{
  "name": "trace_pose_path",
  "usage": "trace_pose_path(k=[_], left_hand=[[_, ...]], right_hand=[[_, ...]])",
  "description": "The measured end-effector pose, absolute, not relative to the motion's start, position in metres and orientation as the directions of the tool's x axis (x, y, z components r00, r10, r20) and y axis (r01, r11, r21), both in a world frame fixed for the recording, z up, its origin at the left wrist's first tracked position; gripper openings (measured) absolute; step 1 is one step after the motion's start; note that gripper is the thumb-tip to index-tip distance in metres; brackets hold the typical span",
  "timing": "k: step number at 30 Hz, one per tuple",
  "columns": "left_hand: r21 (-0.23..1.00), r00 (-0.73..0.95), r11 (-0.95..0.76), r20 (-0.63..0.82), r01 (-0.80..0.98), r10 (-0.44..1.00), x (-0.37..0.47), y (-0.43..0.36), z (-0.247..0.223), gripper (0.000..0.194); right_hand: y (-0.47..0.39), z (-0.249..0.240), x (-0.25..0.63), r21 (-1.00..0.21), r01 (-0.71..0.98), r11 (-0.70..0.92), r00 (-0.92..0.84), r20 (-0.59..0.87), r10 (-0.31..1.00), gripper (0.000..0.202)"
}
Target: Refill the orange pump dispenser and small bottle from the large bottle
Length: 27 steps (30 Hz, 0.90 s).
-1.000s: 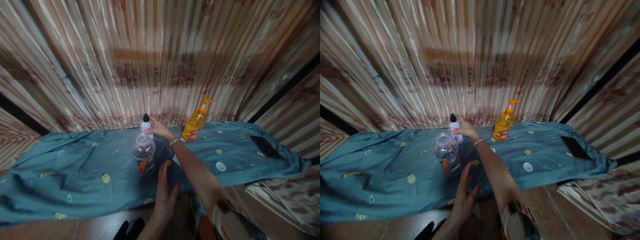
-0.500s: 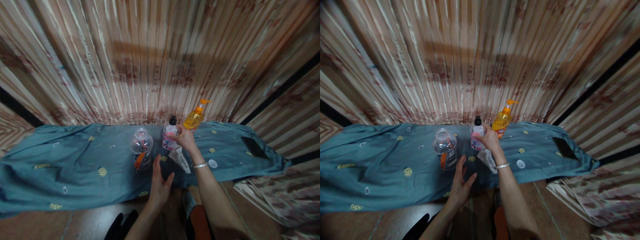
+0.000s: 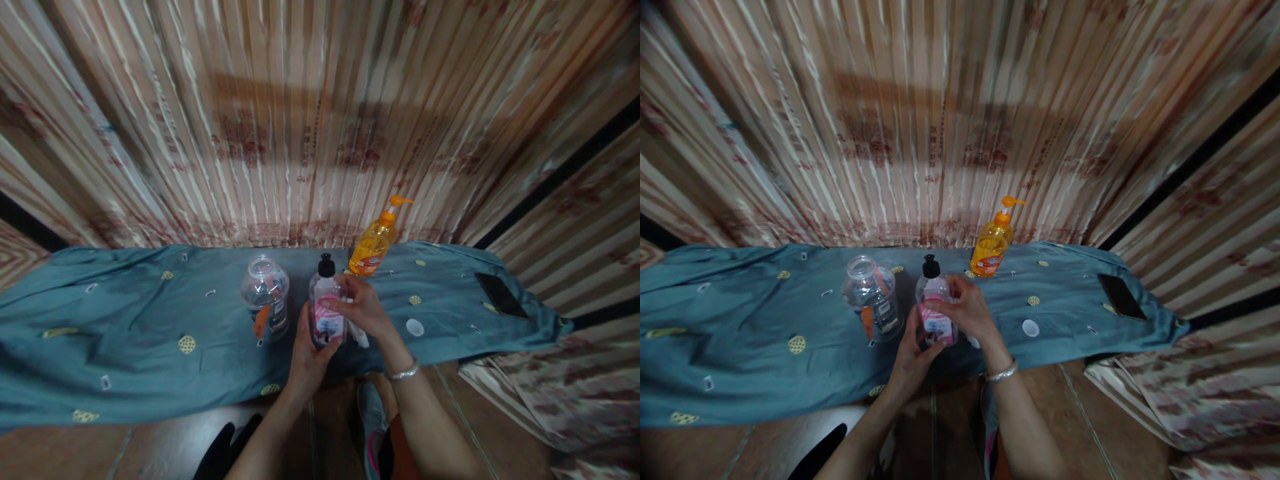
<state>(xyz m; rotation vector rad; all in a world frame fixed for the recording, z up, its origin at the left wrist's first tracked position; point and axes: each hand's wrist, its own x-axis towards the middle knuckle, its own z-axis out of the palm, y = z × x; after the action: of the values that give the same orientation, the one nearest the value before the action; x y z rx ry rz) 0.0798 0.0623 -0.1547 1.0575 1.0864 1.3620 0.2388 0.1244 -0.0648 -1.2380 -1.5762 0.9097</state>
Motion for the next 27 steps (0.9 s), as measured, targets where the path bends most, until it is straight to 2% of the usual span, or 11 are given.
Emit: trace_pose_path(k=[5,8,11,13,15,19,24,27], left_hand=[[0.972,-0.025,0.053,-0.060,-0.230,0.998,0.076,0.066,-0.148,0.077],[0.974,-0.033,0.081,-0.090,-0.211,0.995,0.068,0.063,-0.144,0.066],[0.975,-0.044,0.112,-0.122,-0.190,0.992,0.060,0.060,-0.142,0.062],[0.973,-0.035,0.128,-0.137,-0.192,0.990,0.058,0.058,-0.140,0.063],[0.970,-0.024,0.134,-0.142,-0.201,0.990,0.056,0.056,-0.139,0.064],[0.966,-0.008,0.133,-0.139,-0.221,0.990,0.054,0.054,-0.136,0.066],[0.963,0.013,0.121,-0.121,-0.241,0.993,0.050,0.053,-0.134,0.065],[0.961,0.022,0.114,-0.113,-0.250,0.993,0.049,0.051,-0.134,0.064]], right_hand=[[0.126,-0.078,0.234,-0.988,0.090,0.124,-0.179,0.106,0.978,0.066],[0.134,-0.088,0.247,-0.991,0.049,0.121,-0.090,0.116,0.989,0.068],[0.141,-0.097,0.267,-0.967,0.226,0.117,0.010,0.123,0.992,0.067],[0.143,-0.102,0.277,-0.964,0.244,0.105,-0.009,0.106,0.994,0.070],[0.143,-0.105,0.280,-0.927,0.363,0.091,-0.034,0.085,0.996,0.066],[0.140,-0.109,0.276,-0.691,0.720,0.065,-0.031,0.062,0.998,0.030],[0.139,-0.111,0.280,-0.498,0.867,-0.014,0.016,0.000,1.000,0.026],[0.138,-0.105,0.288,-0.378,0.923,-0.066,0.072,0.002,0.997,0.033]])
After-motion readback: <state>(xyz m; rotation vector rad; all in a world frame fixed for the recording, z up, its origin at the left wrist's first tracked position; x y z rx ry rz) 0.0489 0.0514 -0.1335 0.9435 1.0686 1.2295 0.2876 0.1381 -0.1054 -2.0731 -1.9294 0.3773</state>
